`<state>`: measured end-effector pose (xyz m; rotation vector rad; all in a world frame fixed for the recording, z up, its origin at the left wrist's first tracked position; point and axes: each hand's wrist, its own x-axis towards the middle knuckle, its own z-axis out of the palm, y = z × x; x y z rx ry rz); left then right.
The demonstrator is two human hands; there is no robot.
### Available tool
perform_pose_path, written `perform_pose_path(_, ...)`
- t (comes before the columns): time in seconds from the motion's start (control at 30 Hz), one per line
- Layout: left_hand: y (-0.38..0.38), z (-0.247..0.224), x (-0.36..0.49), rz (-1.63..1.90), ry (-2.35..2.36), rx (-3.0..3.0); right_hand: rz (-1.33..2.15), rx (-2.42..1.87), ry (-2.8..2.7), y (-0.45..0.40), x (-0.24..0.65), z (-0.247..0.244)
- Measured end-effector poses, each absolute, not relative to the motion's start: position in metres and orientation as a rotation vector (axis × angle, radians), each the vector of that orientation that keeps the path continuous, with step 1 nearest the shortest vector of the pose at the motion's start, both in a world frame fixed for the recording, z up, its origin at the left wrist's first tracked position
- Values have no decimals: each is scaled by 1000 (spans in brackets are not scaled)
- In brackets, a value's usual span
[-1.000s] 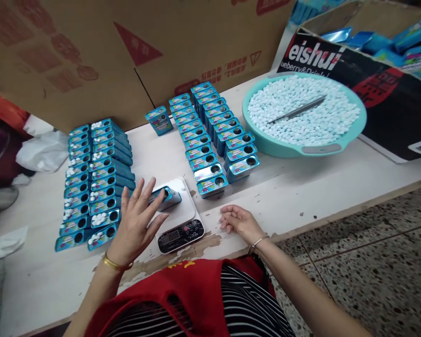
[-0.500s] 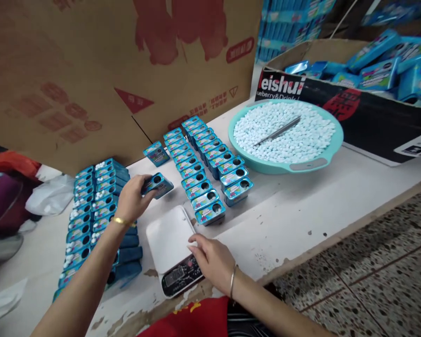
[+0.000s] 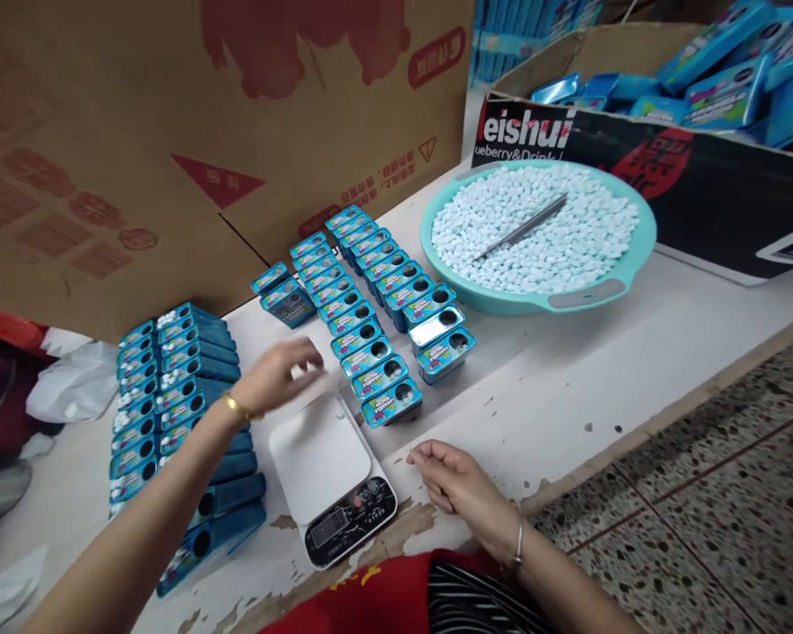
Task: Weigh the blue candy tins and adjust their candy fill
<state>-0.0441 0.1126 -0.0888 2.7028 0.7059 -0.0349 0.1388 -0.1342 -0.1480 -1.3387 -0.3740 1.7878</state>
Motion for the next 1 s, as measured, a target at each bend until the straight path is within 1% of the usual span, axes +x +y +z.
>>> perform_pose_path(0.03, 94, -91, -45, -159, 614, 2686, 1789, -1330, -350, -133, 141, -147)
perform_pose_path(0.1, 61, -99, -47, -312, 604, 2726, 1793, -1322, -329, -130, 143, -147)
perform_pose_path(0.17, 42, -106, -50, -379, 667, 2788, 1797, -1314, -335, -128, 143, -148)
perform_pose_path(0.23, 41, -108, -53, -367, 693, 2820, 1809, -1302, -351, -128, 142, -149)
perform_pose_path(0.3, 59, -102, -55, -194, 778, 2827, 1828, -1288, -367, -129, 139, -152)
perform_pose_path(0.4, 112, -86, -54, 253, 1169, 2790, 1841, -1280, -368, -131, 137, -155)
perform_pose_path(0.43, 133, -81, -52, 350, 1299, 2776, 1836, -1282, -363, -132, 136, -156)
perform_pose_path(0.5, 173, -78, -45, 427, 1458, 2760, 1825, -1291, -356, -133, 136, -157)
perform_pose_path(0.63, 218, -87, -33, 364, 1573, 2760, 1817, -1317, -338, -134, 136, -159)
perform_pose_path(0.8, 218, -93, -38, 316, 1595, 2859, 1802, -1337, -314, -134, 137, -165)
perform_pose_path(0.93, 225, -96, -47, 1, 1698, 2847, 1823, -1348, -326, -132, 136, -171)
perform_pose_path(1.0, 236, -98, -49, -84, 1716, 2821, 1829, -1348, -341, -130, 135, -174)
